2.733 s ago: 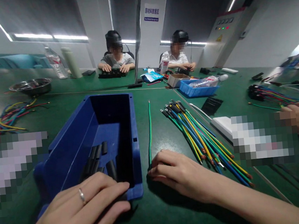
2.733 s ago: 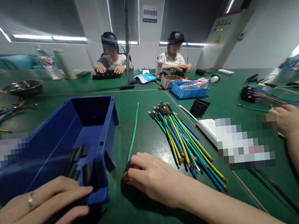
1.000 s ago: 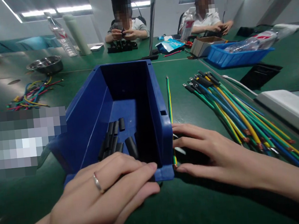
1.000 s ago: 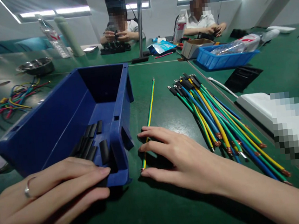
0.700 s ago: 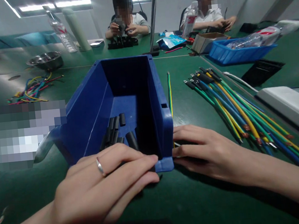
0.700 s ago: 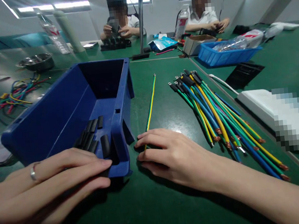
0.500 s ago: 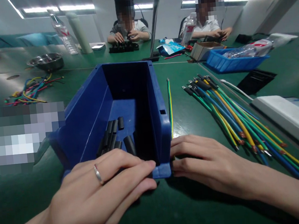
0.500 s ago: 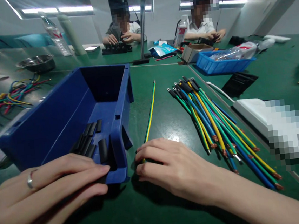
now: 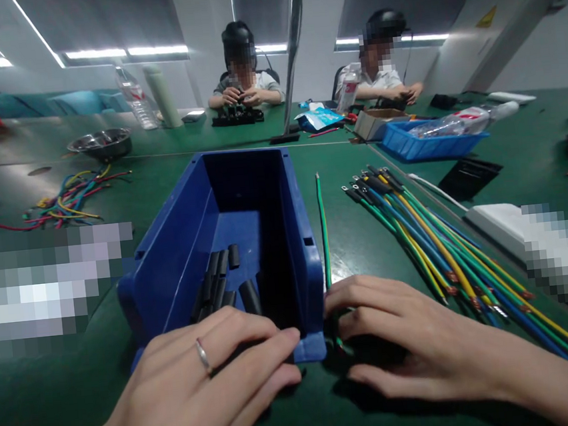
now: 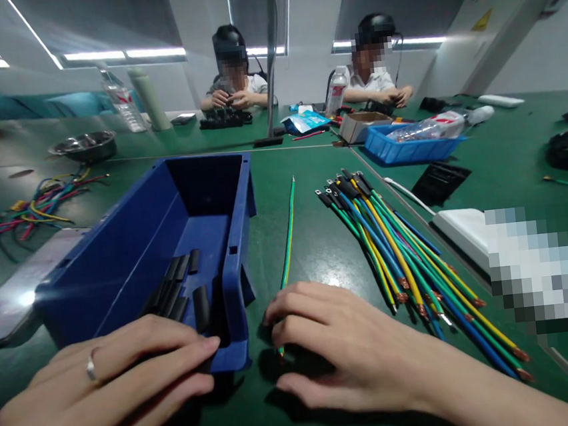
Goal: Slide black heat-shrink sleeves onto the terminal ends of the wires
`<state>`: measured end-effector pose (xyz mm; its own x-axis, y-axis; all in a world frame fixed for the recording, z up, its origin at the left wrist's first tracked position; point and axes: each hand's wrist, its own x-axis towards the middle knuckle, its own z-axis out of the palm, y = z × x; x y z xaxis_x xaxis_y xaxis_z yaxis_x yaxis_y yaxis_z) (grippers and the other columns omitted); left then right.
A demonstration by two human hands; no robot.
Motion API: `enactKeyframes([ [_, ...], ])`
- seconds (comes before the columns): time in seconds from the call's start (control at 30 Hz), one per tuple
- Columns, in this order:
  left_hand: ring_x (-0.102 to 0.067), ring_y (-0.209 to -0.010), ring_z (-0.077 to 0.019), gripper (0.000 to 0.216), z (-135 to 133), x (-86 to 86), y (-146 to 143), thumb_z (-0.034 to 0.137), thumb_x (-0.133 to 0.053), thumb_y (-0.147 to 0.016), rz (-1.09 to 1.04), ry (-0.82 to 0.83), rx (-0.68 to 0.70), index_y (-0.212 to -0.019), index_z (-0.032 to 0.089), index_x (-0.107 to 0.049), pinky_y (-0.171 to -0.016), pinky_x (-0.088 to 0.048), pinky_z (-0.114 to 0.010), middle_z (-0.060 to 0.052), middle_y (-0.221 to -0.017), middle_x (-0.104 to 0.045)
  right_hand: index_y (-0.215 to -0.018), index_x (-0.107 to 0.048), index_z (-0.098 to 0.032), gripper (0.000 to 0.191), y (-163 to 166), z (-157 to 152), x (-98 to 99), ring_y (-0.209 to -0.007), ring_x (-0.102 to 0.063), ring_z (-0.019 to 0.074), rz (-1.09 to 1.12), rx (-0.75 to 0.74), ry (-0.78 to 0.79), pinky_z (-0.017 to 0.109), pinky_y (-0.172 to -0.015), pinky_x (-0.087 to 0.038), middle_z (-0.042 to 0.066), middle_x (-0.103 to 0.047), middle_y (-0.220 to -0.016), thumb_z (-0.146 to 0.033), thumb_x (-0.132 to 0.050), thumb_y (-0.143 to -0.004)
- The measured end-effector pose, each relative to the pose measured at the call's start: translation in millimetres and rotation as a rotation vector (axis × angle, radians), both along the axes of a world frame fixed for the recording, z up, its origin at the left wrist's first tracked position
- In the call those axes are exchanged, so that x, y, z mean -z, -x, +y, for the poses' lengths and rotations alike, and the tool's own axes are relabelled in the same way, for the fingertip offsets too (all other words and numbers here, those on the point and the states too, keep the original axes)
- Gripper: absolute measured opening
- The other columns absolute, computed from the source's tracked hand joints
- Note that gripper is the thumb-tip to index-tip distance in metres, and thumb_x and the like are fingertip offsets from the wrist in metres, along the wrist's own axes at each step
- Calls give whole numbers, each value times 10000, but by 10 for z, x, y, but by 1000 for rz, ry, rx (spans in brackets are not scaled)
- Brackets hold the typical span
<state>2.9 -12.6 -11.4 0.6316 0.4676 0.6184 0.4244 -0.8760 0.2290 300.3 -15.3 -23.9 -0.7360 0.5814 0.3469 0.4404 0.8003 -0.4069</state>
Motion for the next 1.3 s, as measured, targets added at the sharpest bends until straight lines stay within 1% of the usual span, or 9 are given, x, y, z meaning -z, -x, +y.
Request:
enactKeyframes([
  [0.17, -763, -837, -101, 229, 3, 31, 31, 291, -543, -1139, 105, -21, -30, -1239, 223, -737, -809, -612, -157, -19, -1061, -787, -1397, -625, -166, 575, -70, 54, -3, -1455, -571, 299, -108, 148, -29, 498, -1177, -532, 199, -634, -1489, -528, -751, -968],
  [0.23, -765, -859, -111, 235, 7, 48, 47, 278, -576, -1120, 114, -32, -22, -1284, 224, -735, -823, -622, -165, -25, -1096, -787, -1421, -633, -161, 720, -91, 79, 16, -1512, -509, 349, -166, 153, 31, 571, -1193, -513, 214, -581, -1554, -651, -780, -914],
  [0.3, -761, -872, -110, 256, 8, 54, 55, 250, -603, -1103, 107, -33, 2, -1323, 224, -731, -842, -626, -166, -24, -1103, -787, -1445, -630, -168, 783, -113, 89, 17, -1485, -538, 327, -143, 128, 128, 536, -1183, -531, 196, -598, -1539, -697, -789, -890],
  [0.43, -754, -934, -125, 242, -13, 4, 41, 211, -578, -1111, 102, -15, 31, -1307, 181, -717, -840, -621, -191, -49, -1115, -782, -1481, -611, -212, 609, -154, 70, 3, -1395, -625, 241, -24, 202, 221, 436, -1158, -562, 153, -630, -1504, -609, -673, -1024],
  [0.57, -750, -899, -114, 226, -24, -72, -11, 175, -540, -1125, 82, 75, 49, -1276, 185, -708, -800, -596, -202, -43, -1076, -782, -1550, -573, -221, 532, -172, 72, 46, -1534, -508, 308, -95, 373, 153, 568, -1240, -484, 163, -488, -1670, -499, -550, -1098],
  [0.73, -763, -891, -125, 243, -17, -81, -50, 225, -492, -1156, 43, 85, 36, -1254, 187, -711, -764, -584, -222, -42, -1047, -788, -1177, -727, -232, 312, -145, 95, 51, -1285, -702, 255, -34, 361, 191, 445, -1052, -635, 136, -643, -1483, -475, -546, -1101],
  [0.93, -788, -794, -117, 268, -25, -44, -72, 225, -495, -1154, 55, -103, 4, -1173, 172, -757, -704, -618, -183, -34, -972, -826, -1466, -591, -249, 498, -125, 72, 144, -1529, -512, 309, -86, 421, 162, 593, -1220, -502, 143, -485, -1667, -568, -549, -1086],
  [1.13, -795, -779, -92, 347, -11, -51, -75, 240, -439, -1175, 57, -86, 4, -1134, 186, -780, -701, -610, -132, -15, -952, -837, -1506, -573, -232, 502, -30, 6, 158, -1533, -513, 310, -115, 382, 130, 588, -1212, -511, 164, -463, -1689, -533, -497, -1111],
  [1.3, -780, -767, -95, 300, -20, -83, -63, 246, -487, -1160, 51, -7, 3, -1122, 189, -780, -725, -618, -136, -21, -931, -827, -1324, -690, -200, 388, -15, -28, 92, -1390, -646, 299, -164, 335, 41, 556, -1116, -600, 185, -605, -1553, -463, -490, -1120],
])
